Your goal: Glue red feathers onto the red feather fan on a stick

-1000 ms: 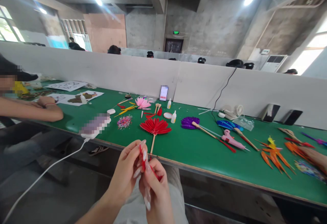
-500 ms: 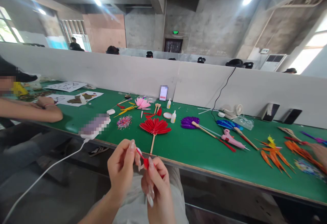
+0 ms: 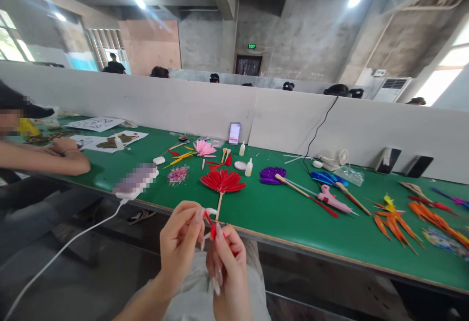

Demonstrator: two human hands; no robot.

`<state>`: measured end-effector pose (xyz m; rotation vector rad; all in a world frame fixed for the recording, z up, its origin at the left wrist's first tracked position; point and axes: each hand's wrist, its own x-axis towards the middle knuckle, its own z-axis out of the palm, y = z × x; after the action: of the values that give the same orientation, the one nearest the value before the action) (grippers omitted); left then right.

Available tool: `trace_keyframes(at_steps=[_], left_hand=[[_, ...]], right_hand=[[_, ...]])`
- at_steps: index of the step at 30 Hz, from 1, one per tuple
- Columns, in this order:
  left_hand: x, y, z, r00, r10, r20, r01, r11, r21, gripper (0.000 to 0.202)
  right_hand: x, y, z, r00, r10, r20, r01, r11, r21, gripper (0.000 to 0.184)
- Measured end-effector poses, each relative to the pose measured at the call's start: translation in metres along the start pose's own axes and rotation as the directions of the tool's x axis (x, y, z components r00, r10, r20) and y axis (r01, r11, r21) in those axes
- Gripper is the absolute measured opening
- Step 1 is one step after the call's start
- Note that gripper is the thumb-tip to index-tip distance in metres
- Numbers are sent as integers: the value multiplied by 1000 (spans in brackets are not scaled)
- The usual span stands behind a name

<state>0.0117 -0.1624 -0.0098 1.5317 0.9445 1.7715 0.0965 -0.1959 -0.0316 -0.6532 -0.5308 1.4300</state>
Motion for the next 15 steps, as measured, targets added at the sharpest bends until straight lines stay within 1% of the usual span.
trace_keyframes(at_steps=[3,5,7,10,13,15], left_hand=[[2,2,2,996,-89,26,91,994,-68,16],[4,3,2,986,-159,46,163,979,-124,18],[6,3,2,978,-197,66,205,965,-161,22],[6,1,-1,982,-177,69,187,967,-174,23],[6,-1,-6,994,-108,27,111,984,-137,22],[6,-1,-8,998,-64,-1,64,991,-120,22]], right_hand=[[1,0,1,1000,6,-24,-7,999,-37,31],[1,1,1,1000,-6,-20,5,998,-65,32],[2,2,0,999,-29,-21,26,995,-100,33],[1,5,-2,993,-113,-33,103,968,-228,34],[-1,6,-3,969,-248,4,227,880,-418,31],[-2,5,-2,949,-315,35,288,811,-508,23]])
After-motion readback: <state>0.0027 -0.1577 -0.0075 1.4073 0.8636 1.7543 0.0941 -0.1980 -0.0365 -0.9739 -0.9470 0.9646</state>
